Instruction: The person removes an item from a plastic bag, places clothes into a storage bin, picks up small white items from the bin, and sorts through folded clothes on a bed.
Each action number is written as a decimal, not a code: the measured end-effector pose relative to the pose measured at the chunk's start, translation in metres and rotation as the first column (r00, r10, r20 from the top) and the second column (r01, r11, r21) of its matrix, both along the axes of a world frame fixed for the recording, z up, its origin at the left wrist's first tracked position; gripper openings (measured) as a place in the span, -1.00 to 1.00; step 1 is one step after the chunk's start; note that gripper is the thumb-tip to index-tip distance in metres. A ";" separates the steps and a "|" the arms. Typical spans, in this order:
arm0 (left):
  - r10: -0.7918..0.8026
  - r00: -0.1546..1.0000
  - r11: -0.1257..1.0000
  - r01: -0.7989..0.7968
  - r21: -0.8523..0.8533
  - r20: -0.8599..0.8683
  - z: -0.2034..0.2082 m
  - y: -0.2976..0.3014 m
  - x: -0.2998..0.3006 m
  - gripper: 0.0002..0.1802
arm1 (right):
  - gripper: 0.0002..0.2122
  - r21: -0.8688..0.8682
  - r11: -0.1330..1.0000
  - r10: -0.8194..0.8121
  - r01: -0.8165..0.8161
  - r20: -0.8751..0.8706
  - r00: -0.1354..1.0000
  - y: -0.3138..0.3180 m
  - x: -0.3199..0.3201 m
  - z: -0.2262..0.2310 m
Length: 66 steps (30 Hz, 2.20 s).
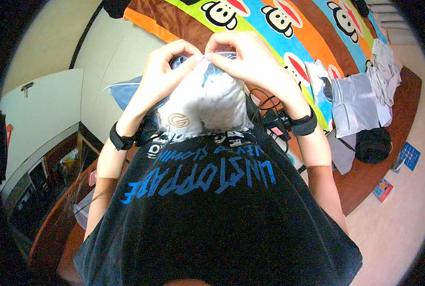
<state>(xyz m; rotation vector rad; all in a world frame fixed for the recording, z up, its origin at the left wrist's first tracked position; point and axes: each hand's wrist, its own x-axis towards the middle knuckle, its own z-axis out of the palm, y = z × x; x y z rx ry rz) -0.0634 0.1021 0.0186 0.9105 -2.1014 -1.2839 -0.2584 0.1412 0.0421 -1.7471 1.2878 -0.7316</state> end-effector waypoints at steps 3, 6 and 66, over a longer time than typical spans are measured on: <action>0.061 0.996 0.988 -0.051 0.147 -0.067 -0.009 0.001 0.003 -0.85 | -0.83 -0.035 0.999 -0.021 0.021 -0.002 1.000 0.004 0.003 -0.001; 0.169 0.975 0.958 -0.129 0.254 -0.141 -0.010 0.001 0.012 -0.85 | -0.82 -0.104 0.994 -0.042 0.042 0.005 0.999 0.007 0.002 -0.001; 0.070 0.996 0.927 -0.048 0.371 -0.047 0.005 0.019 0.089 -0.78 | -0.80 -0.029 0.951 0.300 -0.307 -0.131 0.945 -0.017 0.050 0.012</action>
